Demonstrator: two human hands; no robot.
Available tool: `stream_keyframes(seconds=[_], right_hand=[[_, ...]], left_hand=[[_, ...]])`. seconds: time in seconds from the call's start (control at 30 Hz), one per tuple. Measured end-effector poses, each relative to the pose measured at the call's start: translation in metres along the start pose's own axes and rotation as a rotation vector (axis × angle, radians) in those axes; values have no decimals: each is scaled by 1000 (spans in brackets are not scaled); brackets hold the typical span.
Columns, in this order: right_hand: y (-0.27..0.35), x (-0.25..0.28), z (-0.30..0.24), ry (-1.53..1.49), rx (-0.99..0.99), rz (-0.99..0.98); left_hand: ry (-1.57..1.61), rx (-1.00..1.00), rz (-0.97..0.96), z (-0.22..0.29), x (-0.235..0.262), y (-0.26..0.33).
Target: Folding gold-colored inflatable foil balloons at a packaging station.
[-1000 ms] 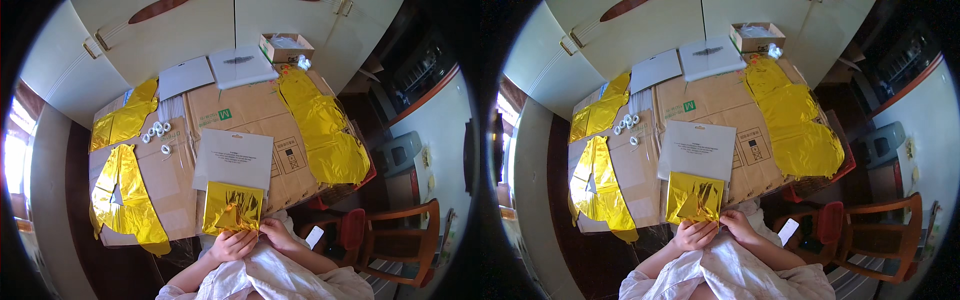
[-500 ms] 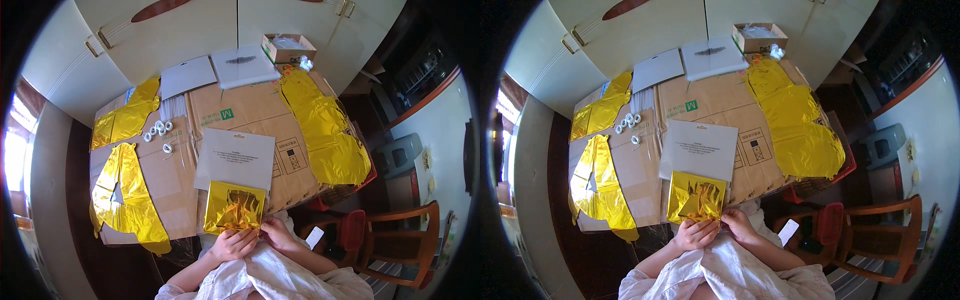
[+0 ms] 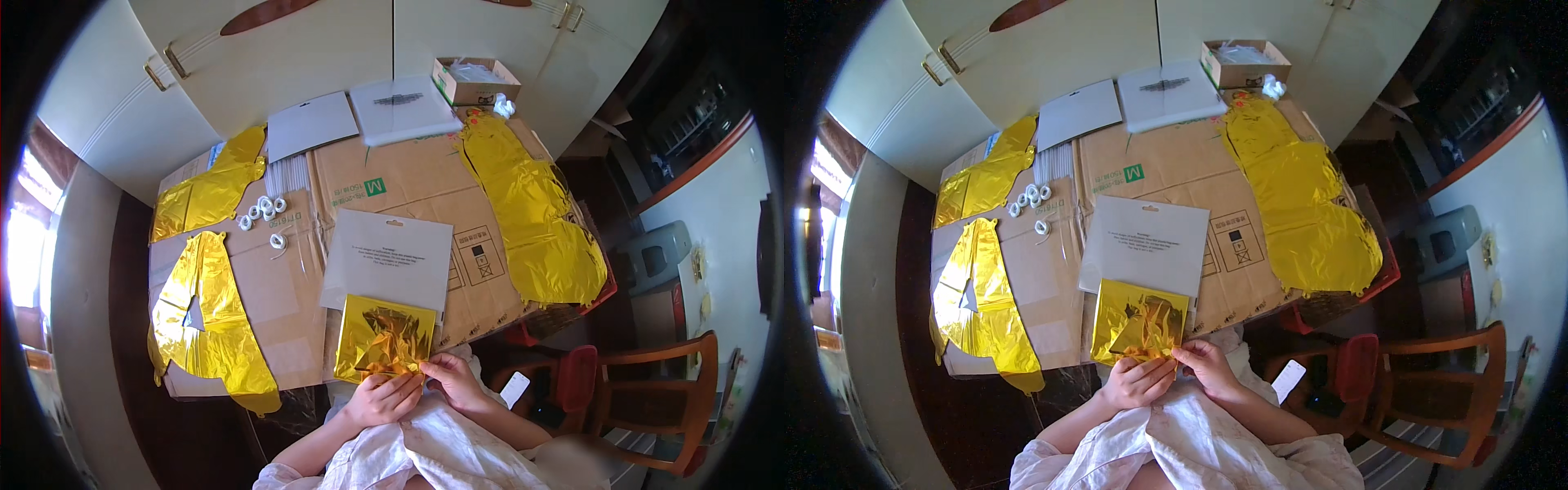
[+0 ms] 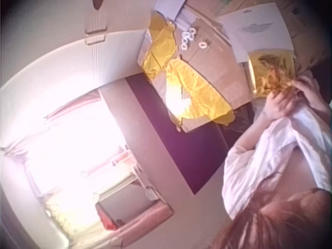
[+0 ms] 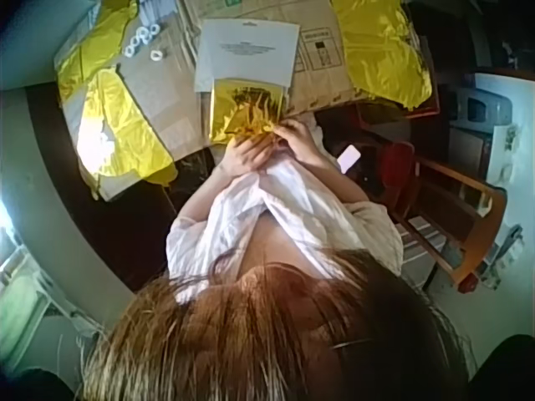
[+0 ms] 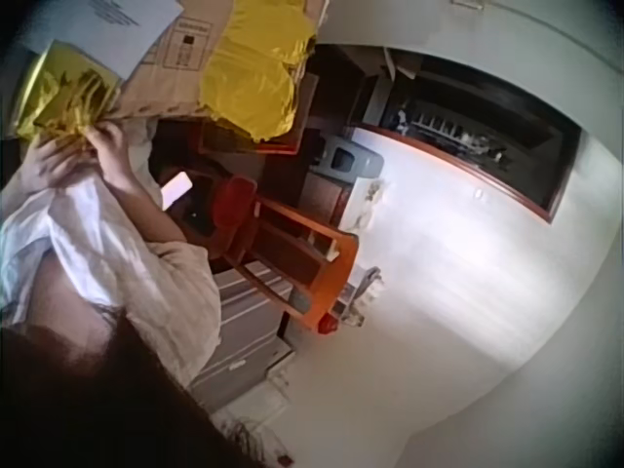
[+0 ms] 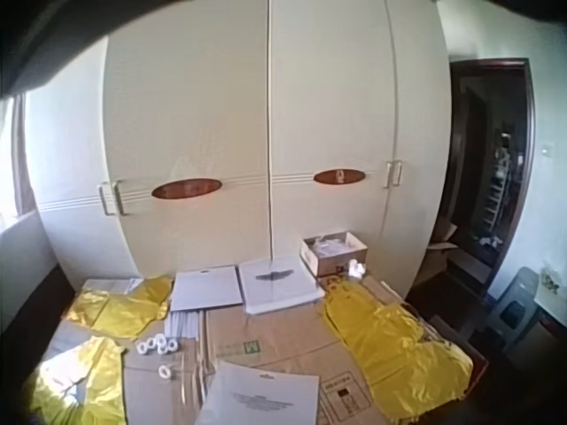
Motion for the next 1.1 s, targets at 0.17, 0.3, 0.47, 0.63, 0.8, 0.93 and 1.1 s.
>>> stream_keyframes(seconds=[0.17, 0.3, 0.47, 0.63, 0.8, 0.93, 1.1], right_hand=[[0, -3, 0, -54, -40, 34], [-1, -2, 0, -18, -16, 7], [-4, 2, 5, 27, -12, 41], [-5, -2, 10, -39, -5, 50], [1, -4, 15, -79, 47, -16], [13, -13, 4, -155, 27, -124], [22, -13, -3, -120, -10, -184]], left_hand=[[-27, 11, 20, 1, 4, 1], [-22, 44, 19, 0, 7, 4], [-20, 159, -4, -8, 17, 4], [-14, 180, -46, -16, 13, 5], [-9, 187, -31, -24, 14, 0], [-2, 182, -20, -31, 15, -7], [15, 193, -12, -45, 18, -15]])
Point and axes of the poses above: each hand's wrist, its own y-axis away from the middle knuckle, its own x-axis out of the back of the hand, z = x × y, the point moved 7 cm from there along -y, towards the middle knuckle, and after that the axes turned 13 degrees about y, right-handed, at the moved point
